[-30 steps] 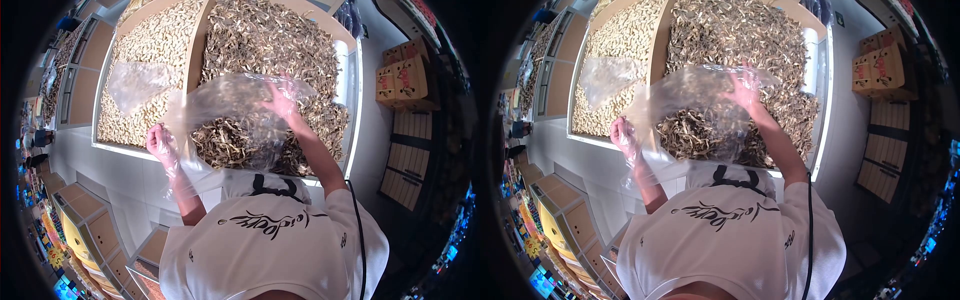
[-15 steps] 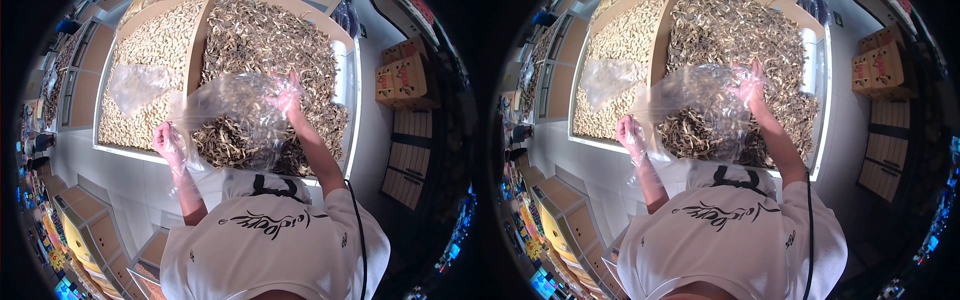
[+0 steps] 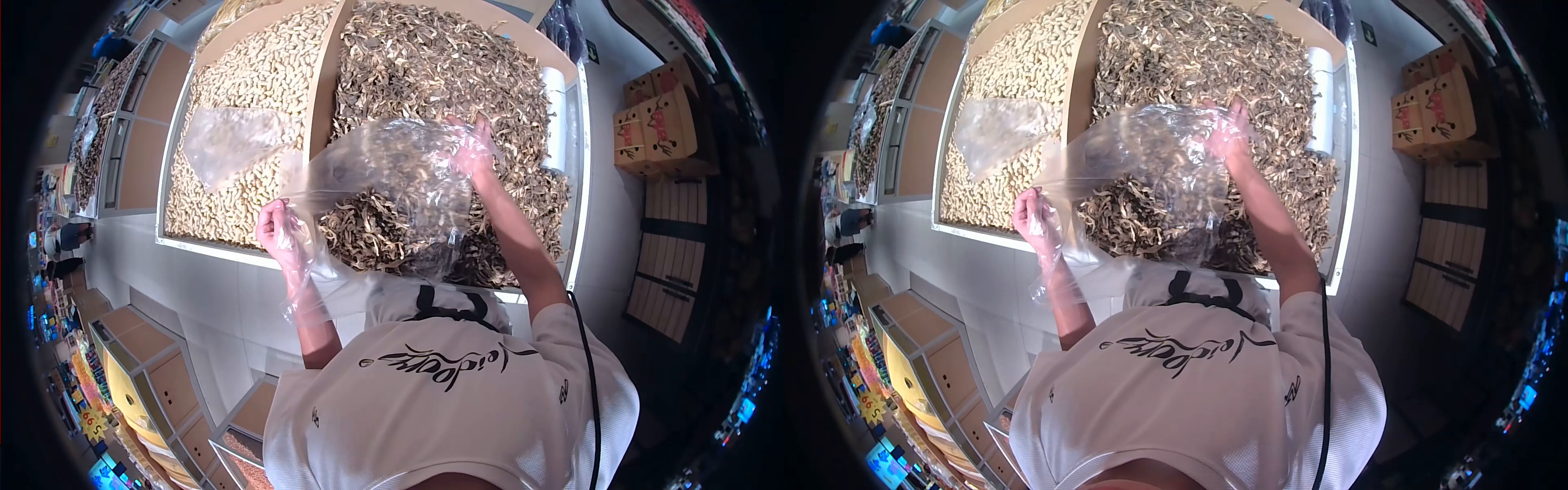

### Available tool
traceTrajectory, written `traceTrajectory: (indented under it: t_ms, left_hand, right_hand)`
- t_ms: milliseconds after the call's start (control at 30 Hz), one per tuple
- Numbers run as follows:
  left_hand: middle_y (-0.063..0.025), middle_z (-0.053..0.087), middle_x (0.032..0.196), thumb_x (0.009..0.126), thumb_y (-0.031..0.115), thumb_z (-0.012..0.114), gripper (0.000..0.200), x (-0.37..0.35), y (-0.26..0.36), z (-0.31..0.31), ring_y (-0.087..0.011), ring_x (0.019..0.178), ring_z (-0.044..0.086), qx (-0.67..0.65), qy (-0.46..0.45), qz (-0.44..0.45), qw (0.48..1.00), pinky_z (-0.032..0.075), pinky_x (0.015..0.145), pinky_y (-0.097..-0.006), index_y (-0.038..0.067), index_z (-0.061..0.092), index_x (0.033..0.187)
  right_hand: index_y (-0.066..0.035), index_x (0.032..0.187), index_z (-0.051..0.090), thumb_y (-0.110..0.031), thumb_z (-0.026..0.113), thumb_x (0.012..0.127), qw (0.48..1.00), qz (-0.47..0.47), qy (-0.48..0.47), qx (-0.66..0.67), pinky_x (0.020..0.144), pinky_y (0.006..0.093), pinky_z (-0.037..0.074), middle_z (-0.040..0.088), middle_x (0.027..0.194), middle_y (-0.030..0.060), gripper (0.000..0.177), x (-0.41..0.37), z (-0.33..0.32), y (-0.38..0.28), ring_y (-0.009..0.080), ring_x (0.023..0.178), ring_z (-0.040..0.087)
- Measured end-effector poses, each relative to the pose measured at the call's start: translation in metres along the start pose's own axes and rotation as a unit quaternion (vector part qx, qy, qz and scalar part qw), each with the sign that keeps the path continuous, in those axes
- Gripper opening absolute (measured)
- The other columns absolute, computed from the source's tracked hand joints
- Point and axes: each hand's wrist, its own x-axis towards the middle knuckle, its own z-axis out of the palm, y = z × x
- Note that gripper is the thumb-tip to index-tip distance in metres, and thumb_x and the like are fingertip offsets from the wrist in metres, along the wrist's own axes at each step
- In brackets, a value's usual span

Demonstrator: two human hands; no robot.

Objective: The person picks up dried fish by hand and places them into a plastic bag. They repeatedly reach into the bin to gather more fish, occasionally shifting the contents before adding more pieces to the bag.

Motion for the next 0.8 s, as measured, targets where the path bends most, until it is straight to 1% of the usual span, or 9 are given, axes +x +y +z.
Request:
traceTrajectory:
  t_ms: [133, 200, 267, 433, 533, 600, 667, 733, 800]
  left_hand:
    - [-0.0001, 0.061, 0.072, 0.099, 0.015, 0.065, 0.017, -0.001, 0.000, 0.002, -0.0033, 0.056, 0.046, 0.006, -0.005, 0.001, 1.000, 0.032, 0.050, -0.0191, -0.001, 0.068, 0.097]
    - [0.0001, 0.061, 0.072, 0.099, 0.016, 0.065, 0.017, 0.000, 0.001, 0.005, -0.0033, 0.056, 0.046, 0.009, -0.007, 0.004, 1.000, 0.032, 0.051, -0.0191, -0.001, 0.068, 0.097]
    - [0.0007, 0.060, 0.071, 0.099, 0.016, 0.065, 0.018, -0.001, 0.001, 0.007, -0.0033, 0.056, 0.045, 0.012, -0.006, 0.002, 1.000, 0.032, 0.051, -0.0194, -0.001, 0.068, 0.097]
    - [0.0026, 0.057, 0.070, 0.099, 0.017, 0.065, 0.018, -0.001, 0.002, 0.007, -0.0031, 0.056, 0.043, -0.009, -0.006, -0.013, 1.000, 0.031, 0.051, -0.0198, -0.001, 0.067, 0.096]
    - [0.0029, 0.057, 0.071, 0.099, 0.017, 0.065, 0.018, -0.002, 0.003, 0.006, -0.0029, 0.057, 0.043, -0.007, -0.014, -0.014, 1.000, 0.031, 0.051, -0.0196, -0.001, 0.067, 0.096]
    - [0.0030, 0.057, 0.072, 0.099, 0.017, 0.065, 0.018, -0.001, 0.005, 0.008, -0.0027, 0.058, 0.043, -0.006, -0.015, -0.013, 1.000, 0.031, 0.052, -0.0194, -0.001, 0.068, 0.096]
    - [0.0033, 0.057, 0.072, 0.099, 0.016, 0.066, 0.018, -0.003, 0.008, 0.012, -0.0026, 0.059, 0.043, -0.004, -0.009, -0.016, 1.000, 0.031, 0.053, -0.0193, -0.002, 0.068, 0.096]
    - [0.0001, 0.063, 0.079, 0.099, 0.016, 0.065, 0.016, -0.003, 0.004, 0.010, -0.0035, 0.060, 0.047, -0.022, -0.018, -0.019, 0.999, 0.036, 0.054, -0.0197, 0.000, 0.068, 0.097]
    - [-0.0014, 0.065, 0.081, 0.099, 0.015, 0.065, 0.016, -0.003, 0.001, 0.010, -0.0042, 0.061, 0.049, -0.030, -0.025, -0.026, 0.999, 0.038, 0.054, -0.0200, 0.000, 0.068, 0.097]
  right_hand:
    - [-0.031, 0.151, 0.043, -0.059, 0.079, 0.076, 0.992, 0.052, -0.109, 0.031, 0.114, 0.0600, 0.039, 0.032, 0.147, 0.0298, 0.088, -0.001, -0.031, -0.009, 0.0461, 0.132, 0.040]
    - [-0.029, 0.149, 0.045, -0.055, 0.079, 0.076, 0.980, 0.017, -0.030, 0.197, 0.108, 0.0588, 0.044, 0.037, 0.141, 0.0274, 0.085, 0.026, 0.055, 0.030, 0.0435, 0.128, 0.044]
    - [-0.028, 0.147, 0.047, -0.051, 0.080, 0.077, 0.971, 0.000, 0.005, 0.240, 0.101, 0.0573, 0.050, 0.041, 0.134, 0.0246, 0.082, 0.034, 0.082, 0.046, 0.0406, 0.123, 0.048]
    - [-0.026, 0.136, 0.056, -0.040, 0.083, 0.077, 0.997, 0.022, -0.033, 0.064, 0.086, 0.0524, 0.056, 0.046, 0.119, 0.0187, 0.067, -0.007, -0.037, 0.001, 0.0349, 0.109, 0.056]
    - [-0.025, 0.126, 0.060, -0.040, 0.084, 0.076, 0.996, 0.012, -0.018, 0.083, 0.087, 0.0491, 0.056, 0.046, 0.120, 0.0181, 0.057, -0.009, -0.041, 0.008, 0.0336, 0.109, 0.057]
    - [-0.024, 0.123, 0.060, -0.042, 0.084, 0.075, 0.977, 0.034, -0.011, 0.209, 0.088, 0.0496, 0.056, 0.046, 0.121, 0.0179, 0.057, 0.004, -0.022, 0.031, 0.0343, 0.111, 0.057]
    - [-0.023, 0.123, 0.061, -0.044, 0.084, 0.075, 0.976, 0.028, 0.028, 0.212, 0.089, 0.0512, 0.055, 0.047, 0.121, 0.0179, 0.057, 0.002, -0.020, 0.038, 0.0355, 0.111, 0.057]
    - [-0.023, 0.125, 0.061, -0.046, 0.084, 0.074, 0.991, -0.004, 0.102, 0.090, 0.090, 0.0539, 0.054, 0.048, 0.120, 0.0180, 0.059, -0.016, -0.047, 0.034, 0.0373, 0.111, 0.057]
    - [-0.025, 0.127, 0.061, -0.044, 0.083, 0.075, 0.990, 0.028, 0.105, 0.093, 0.094, 0.0562, 0.051, 0.052, 0.119, 0.0190, 0.059, -0.023, -0.056, 0.041, 0.0414, 0.112, 0.058]
